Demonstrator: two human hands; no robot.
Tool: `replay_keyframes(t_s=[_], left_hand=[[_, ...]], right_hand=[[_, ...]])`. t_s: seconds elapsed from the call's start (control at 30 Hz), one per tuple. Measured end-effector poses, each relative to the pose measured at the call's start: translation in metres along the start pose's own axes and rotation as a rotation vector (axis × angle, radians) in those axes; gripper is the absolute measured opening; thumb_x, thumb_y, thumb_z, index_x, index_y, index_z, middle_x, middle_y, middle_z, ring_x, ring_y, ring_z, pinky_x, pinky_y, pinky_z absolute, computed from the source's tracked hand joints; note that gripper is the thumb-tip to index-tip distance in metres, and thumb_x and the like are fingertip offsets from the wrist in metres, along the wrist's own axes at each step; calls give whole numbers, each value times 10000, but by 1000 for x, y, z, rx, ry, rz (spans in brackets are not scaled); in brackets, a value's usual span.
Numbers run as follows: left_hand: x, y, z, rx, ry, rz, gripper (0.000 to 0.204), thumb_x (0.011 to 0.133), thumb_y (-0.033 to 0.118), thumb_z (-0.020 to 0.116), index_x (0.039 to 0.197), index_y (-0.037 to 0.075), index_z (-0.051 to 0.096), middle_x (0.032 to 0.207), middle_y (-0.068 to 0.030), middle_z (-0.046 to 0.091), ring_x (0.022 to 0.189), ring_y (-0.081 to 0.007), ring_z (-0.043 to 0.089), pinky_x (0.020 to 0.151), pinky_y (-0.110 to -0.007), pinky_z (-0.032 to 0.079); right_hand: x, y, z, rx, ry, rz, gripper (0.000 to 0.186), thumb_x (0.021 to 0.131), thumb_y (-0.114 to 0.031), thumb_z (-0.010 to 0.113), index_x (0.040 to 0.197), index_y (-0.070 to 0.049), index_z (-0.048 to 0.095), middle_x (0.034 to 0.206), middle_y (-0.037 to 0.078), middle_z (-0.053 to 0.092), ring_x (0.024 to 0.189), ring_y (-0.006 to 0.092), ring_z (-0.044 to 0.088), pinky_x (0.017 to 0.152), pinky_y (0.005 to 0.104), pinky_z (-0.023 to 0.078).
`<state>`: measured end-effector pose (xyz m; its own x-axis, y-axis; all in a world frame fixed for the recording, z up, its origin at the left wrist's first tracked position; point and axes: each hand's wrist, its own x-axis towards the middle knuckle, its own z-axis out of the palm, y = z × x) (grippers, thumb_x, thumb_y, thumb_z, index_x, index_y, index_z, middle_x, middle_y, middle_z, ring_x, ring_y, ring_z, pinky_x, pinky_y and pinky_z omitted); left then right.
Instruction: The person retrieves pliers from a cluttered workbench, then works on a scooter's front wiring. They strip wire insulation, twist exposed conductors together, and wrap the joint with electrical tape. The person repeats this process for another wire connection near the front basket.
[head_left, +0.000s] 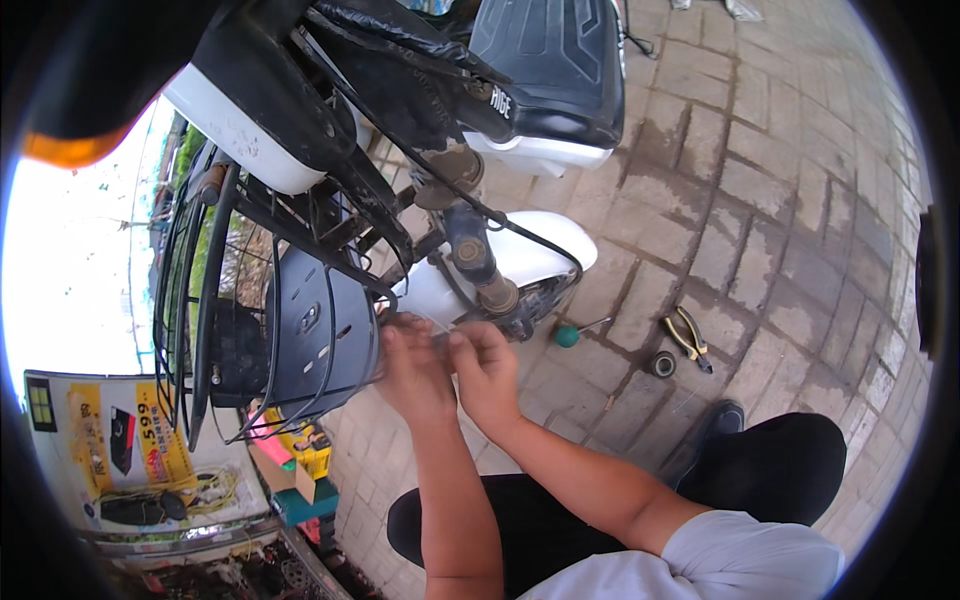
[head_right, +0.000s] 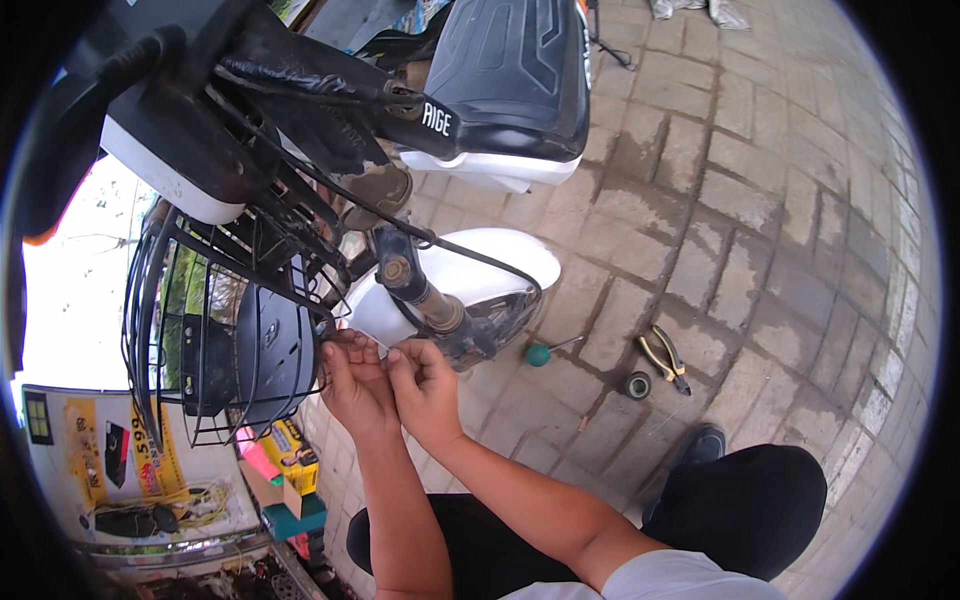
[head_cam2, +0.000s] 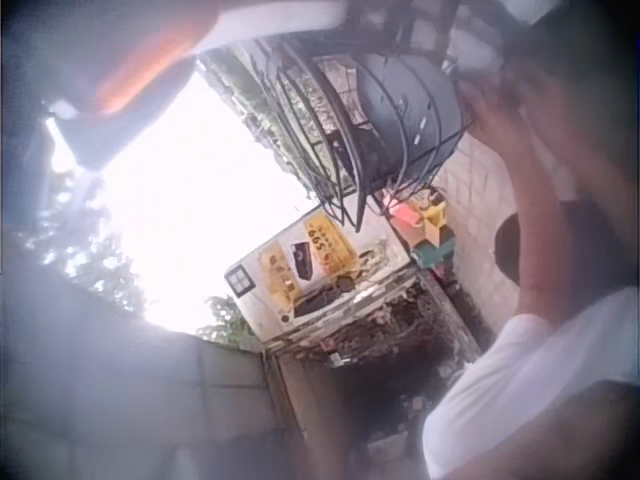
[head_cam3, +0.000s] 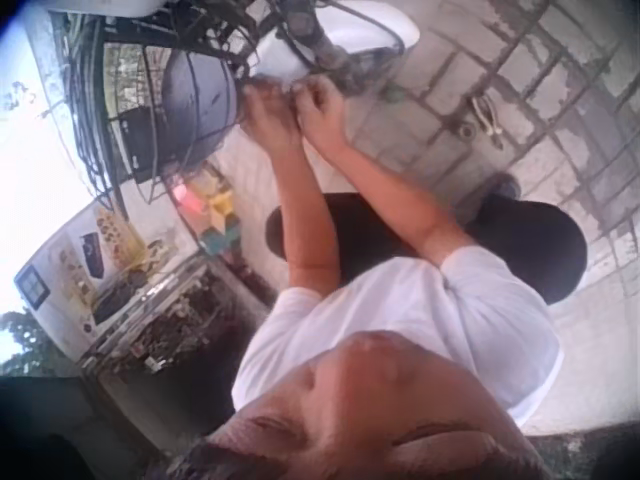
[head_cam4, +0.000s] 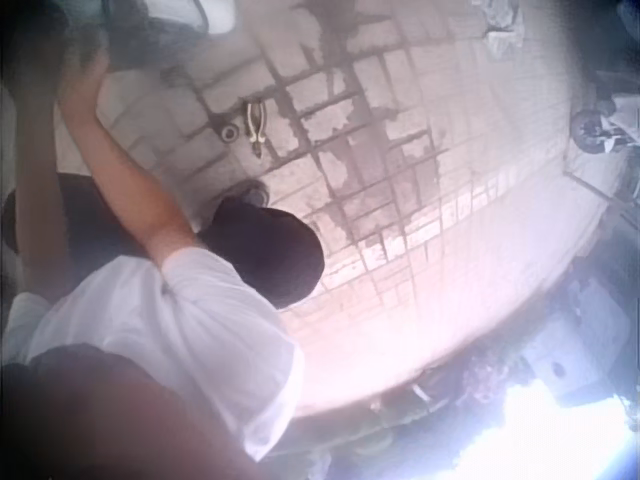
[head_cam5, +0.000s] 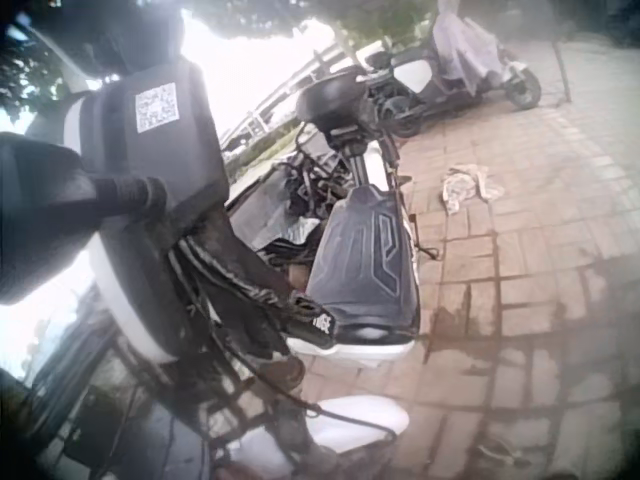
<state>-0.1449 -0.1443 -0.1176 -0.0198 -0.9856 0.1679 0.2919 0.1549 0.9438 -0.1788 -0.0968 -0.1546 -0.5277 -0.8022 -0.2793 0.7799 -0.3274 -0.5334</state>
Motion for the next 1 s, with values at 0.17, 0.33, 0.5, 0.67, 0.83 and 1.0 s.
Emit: replay_keyframes(t_s=[0.17, 0.33, 0.5, 0.67, 0.83, 1.0], left_hand=[[-4, 2, -18, -78, 174, -209, 284, 984, 238, 601, 1168, 24, 568, 1109, -95, 624, 1014, -200, 612, 954, -366, 498], [14, -3, -26, -482, -40, -314, 313, 1017, 262, 520, 1205, 23, 591, 1242, -114, 641, 1157, -195, 595, 1026, -351, 459], [19, -5, -19, -621, -100, -459, 278, 1033, 249, 459, 1092, 29, 620, 1101, -89, 667, 1041, -197, 618, 933, -339, 489], [38, -15, -28, -499, -42, -426, 266, 1034, 266, 469, 1102, 41, 595, 1013, -53, 635, 972, -158, 607, 886, -303, 483], [27, -14, -25, -766, -104, -488, 230, 1010, 195, 540, 1178, 40, 563, 1084, -32, 641, 1008, -114, 608, 915, -277, 480], [14, -4, -2, -989, -143, -560, 253, 1010, 201, 528, 1178, 33, 615, 1143, -45, 679, 1089, -141, 619, 999, -325, 461]], right_hand=[[7, -24, 1, 30, -48, -297, 88, 999, -70, 546, 1001, 19, 555, 1096, 133, 636, 902, 111, 597, 744, 260, 517], [32, -39, 5, -65, -279, -209, 108, 983, -58, 561, 1043, 31, 571, 1273, 171, 595, 1024, 131, 593, 861, 275, 494], [41, -48, 19, -143, -303, -244, 129, 964, -67, 579, 1038, 39, 588, 1230, 178, 621, 998, 156, 631, 863, 299, 502], [33, -51, 19, -98, -302, -221, 155, 997, -124, 558, 1053, 20, 571, 1318, 201, 559, 1113, 176, 583, 940, 302, 465], [37, -61, 22, -37, -402, -185, 196, 995, -123, 570, 1097, 43, 585, 1251, 164, 612, 1046, 149, 616, 904, 283, 487], [42, -75, 31, -50, -369, -156, 218, 988, -124, 585, 1118, 50, 602, 1147, 125, 667, 962, 135, 649, 858, 277, 515]])
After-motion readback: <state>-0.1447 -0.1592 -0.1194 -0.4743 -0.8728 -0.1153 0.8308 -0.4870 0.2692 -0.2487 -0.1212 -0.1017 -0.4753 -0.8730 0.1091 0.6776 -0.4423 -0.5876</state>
